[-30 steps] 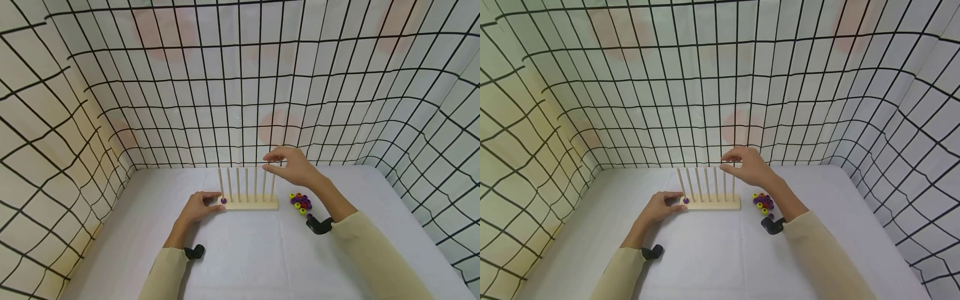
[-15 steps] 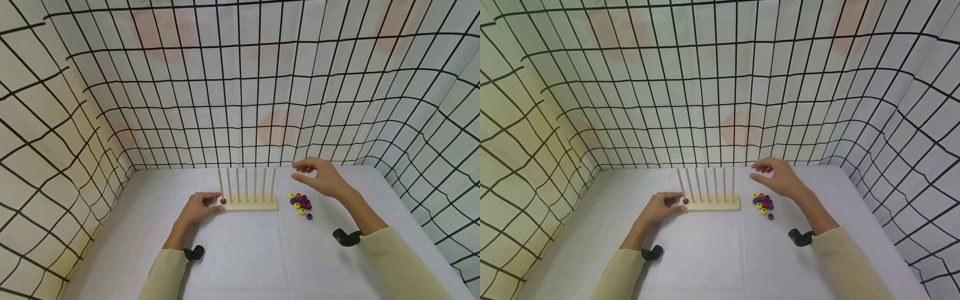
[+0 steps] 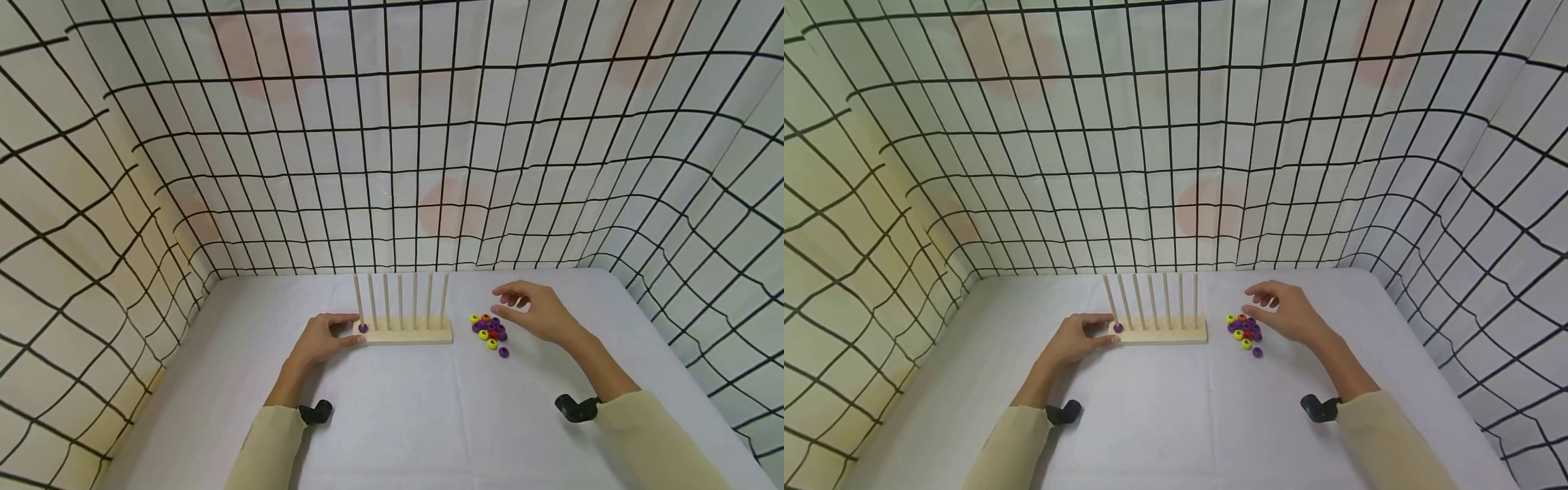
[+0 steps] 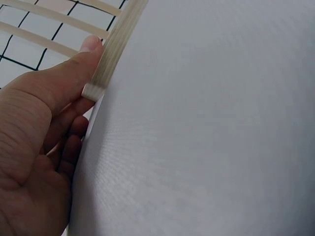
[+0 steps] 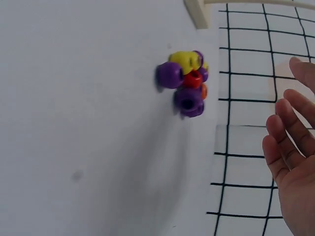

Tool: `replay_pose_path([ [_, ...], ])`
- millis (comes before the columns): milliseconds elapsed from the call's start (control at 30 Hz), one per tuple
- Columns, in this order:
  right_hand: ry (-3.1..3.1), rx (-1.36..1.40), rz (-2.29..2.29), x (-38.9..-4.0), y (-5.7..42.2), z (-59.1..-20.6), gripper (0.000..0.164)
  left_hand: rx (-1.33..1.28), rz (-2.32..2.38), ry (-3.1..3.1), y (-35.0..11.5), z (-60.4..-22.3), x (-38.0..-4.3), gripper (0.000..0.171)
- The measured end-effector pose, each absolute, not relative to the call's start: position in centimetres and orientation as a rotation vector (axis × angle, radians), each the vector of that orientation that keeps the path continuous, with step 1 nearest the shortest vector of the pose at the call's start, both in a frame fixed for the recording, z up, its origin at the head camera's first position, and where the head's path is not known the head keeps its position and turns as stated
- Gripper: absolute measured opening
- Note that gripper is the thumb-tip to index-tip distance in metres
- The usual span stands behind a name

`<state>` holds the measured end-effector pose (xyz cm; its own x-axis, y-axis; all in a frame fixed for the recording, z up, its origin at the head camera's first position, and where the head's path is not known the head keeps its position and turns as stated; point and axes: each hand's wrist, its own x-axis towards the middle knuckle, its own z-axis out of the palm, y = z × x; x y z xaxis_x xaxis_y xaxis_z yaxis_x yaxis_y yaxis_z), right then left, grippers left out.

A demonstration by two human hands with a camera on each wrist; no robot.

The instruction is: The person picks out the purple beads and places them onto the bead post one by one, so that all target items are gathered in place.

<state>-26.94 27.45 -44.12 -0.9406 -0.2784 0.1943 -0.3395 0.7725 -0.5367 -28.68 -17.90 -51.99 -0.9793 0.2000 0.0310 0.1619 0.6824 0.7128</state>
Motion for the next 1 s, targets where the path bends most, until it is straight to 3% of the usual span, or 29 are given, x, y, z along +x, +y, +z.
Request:
replay_pose_path([
  [367,-2.920,0.441,0.928,-26.4,29.7,-47.9,0.046,0.303,1.231,2.824,-17.8,-51.7,-28.3,0.051],
  [1000,-2.978,0.380,1.038,-26.3,30.3,-50.8,0.039,0.327,1.232,2.833,-18.0,-52.0,-28.4,0.051],
])
